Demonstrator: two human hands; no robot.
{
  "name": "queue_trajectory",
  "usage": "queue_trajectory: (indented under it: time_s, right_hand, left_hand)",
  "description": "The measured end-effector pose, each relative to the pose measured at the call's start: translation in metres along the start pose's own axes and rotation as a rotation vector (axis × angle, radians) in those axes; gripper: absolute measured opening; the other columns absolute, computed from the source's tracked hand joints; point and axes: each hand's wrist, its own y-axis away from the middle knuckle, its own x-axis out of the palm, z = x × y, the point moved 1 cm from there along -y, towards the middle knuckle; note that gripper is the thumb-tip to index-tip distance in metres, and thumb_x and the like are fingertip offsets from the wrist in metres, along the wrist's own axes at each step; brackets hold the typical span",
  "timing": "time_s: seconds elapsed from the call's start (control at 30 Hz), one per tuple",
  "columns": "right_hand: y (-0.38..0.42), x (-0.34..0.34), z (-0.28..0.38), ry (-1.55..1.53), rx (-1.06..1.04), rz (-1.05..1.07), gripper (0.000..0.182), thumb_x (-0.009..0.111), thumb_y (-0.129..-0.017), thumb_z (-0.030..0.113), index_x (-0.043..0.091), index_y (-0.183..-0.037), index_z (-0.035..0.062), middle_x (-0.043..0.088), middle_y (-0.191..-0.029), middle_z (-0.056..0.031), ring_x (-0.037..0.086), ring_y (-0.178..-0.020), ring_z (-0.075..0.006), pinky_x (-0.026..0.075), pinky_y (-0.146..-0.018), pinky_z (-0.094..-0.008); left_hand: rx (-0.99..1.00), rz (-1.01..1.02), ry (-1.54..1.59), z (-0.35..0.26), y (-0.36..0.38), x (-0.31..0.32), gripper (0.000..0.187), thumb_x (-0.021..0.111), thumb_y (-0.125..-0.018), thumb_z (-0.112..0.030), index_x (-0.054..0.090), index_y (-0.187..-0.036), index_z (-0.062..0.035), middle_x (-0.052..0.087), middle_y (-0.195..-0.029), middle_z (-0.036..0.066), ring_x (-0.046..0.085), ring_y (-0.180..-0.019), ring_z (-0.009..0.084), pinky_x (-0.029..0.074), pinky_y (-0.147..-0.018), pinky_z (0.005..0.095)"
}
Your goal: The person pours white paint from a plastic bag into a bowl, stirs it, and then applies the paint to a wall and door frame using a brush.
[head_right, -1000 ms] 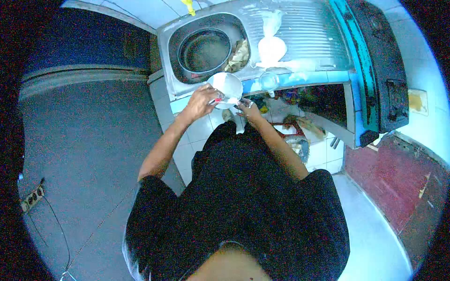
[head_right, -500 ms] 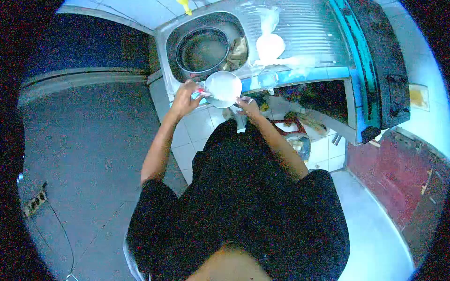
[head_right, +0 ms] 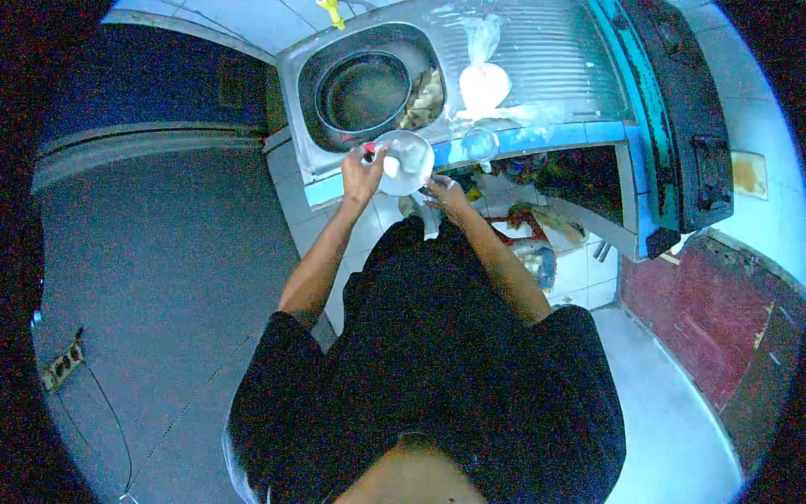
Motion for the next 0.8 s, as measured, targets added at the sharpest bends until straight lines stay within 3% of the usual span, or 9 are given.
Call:
queue_trajectory:
  time_s: [0.07,0.13,0.2,0.23,0.27,0.47,0.63,0.67,0.8]
  right_hand:
    - [-0.003,-0.002,-0.003,-0.041,-0.045,0.02,0.065,0.071,-0.078,0.034,0.04,-0.123,-0.0018,0.054,-0.109,-0.0107,0.057,-0.099,-0.0205,0.053,-0.075,-0.0344]
    - [-0.001,-0.001,-0.001,-0.001,-0.042,0.015,0.058,0.068,-0.081,0.033,0.041,-0.121,0.0002,0.053,-0.109,-0.0087,0.056,-0.1,-0.0195,0.051,-0.079,-0.0352]
    - [0.0,-0.001,-0.001,0.041,-0.04,0.012,0.051,0.064,-0.084,0.031,0.043,-0.12,0.0022,0.053,-0.109,-0.0068,0.055,-0.101,-0.0184,0.05,-0.083,-0.0359]
    - [-0.002,-0.001,-0.002,0.038,-0.037,0.006,0.051,0.065,-0.084,0.032,0.043,-0.119,0.0024,0.054,-0.109,-0.0066,0.055,-0.1,-0.018,0.05,-0.083,-0.0358]
    - [-0.003,-0.002,-0.004,0.035,-0.035,0.0,0.051,0.065,-0.083,0.033,0.044,-0.119,0.0027,0.054,-0.108,-0.0064,0.055,-0.099,-0.0175,0.049,-0.083,-0.0357]
    - [-0.003,-0.001,-0.003,0.033,-0.026,-0.005,0.046,0.066,-0.083,0.033,0.047,-0.113,0.0053,0.056,-0.105,-0.0049,0.056,-0.098,-0.0152,0.049,-0.081,-0.034]
    - [-0.005,-0.001,-0.007,-0.016,-0.052,0.018,0.044,0.067,-0.082,0.034,0.048,-0.11,0.007,0.056,-0.101,-0.0035,0.056,-0.094,-0.0142,0.049,-0.08,-0.0334]
    - [-0.004,-0.002,-0.008,-0.013,-0.061,0.008,0.043,0.067,-0.081,0.034,0.048,-0.109,0.0077,0.056,-0.1,-0.003,0.056,-0.093,-0.0138,0.049,-0.079,-0.0331]
    - [0.005,0.001,0.003,0.05,-0.016,0.032,0.049,0.067,-0.081,0.03,0.043,-0.118,0.0077,0.056,-0.102,-0.0027,0.056,-0.09,-0.0137,0.05,-0.078,-0.0323]
  left_hand:
    - [-0.002,-0.161,-0.023,-0.005,0.001,-0.005,0.029,0.07,-0.073,-0.024,0.06,-0.069,0.0028,0.056,-0.063,0.019,0.054,-0.058,0.0361,0.042,-0.057,0.0436]
    - [0.056,-0.176,-0.111,-0.008,0.0,-0.011,0.031,0.069,-0.075,-0.025,0.061,-0.072,0.0048,0.059,-0.069,0.024,0.057,-0.063,0.0405,0.044,-0.058,0.0464]
    - [0.044,-0.197,-0.242,-0.013,0.002,-0.017,0.029,0.069,-0.075,-0.025,0.062,-0.073,0.0035,0.059,-0.07,0.022,0.057,-0.064,0.038,0.043,-0.06,0.045]
    - [-0.001,-0.2,-0.257,-0.016,0.005,-0.017,0.024,0.068,-0.073,-0.023,0.06,-0.068,-0.0005,0.057,-0.068,0.017,0.054,-0.073,0.0333,0.034,-0.066,0.0424]
    - [0.0,-0.2,-0.258,-0.017,0.007,-0.02,0.024,0.068,-0.073,-0.023,0.06,-0.068,-0.0005,0.057,-0.068,0.017,0.054,-0.073,0.0333,0.034,-0.066,0.0424]
    - [0.219,-0.174,-0.417,-0.035,0.021,-0.042,0.018,0.068,-0.072,-0.018,0.058,-0.066,-0.0042,0.058,-0.069,0.011,0.053,-0.076,0.0264,0.033,-0.066,0.0391]
    - [0.47,-0.126,-0.401,-0.035,0.023,-0.036,0.011,0.067,-0.069,-0.014,0.061,-0.077,-0.0086,0.06,-0.078,0.004,0.052,-0.079,0.0218,0.033,-0.067,0.0375]
    - [0.477,-0.039,-0.403,-0.035,0.026,-0.033,0.014,0.067,-0.067,-0.013,0.061,-0.079,-0.0098,0.06,-0.08,0.004,0.052,-0.082,0.0214,0.033,-0.067,0.0373]
    - [0.505,0.052,-0.304,-0.027,0.028,-0.017,0.022,0.067,-0.064,-0.013,0.063,-0.085,-0.011,0.062,-0.086,0.003,0.052,-0.084,0.0211,0.033,-0.068,0.0375]
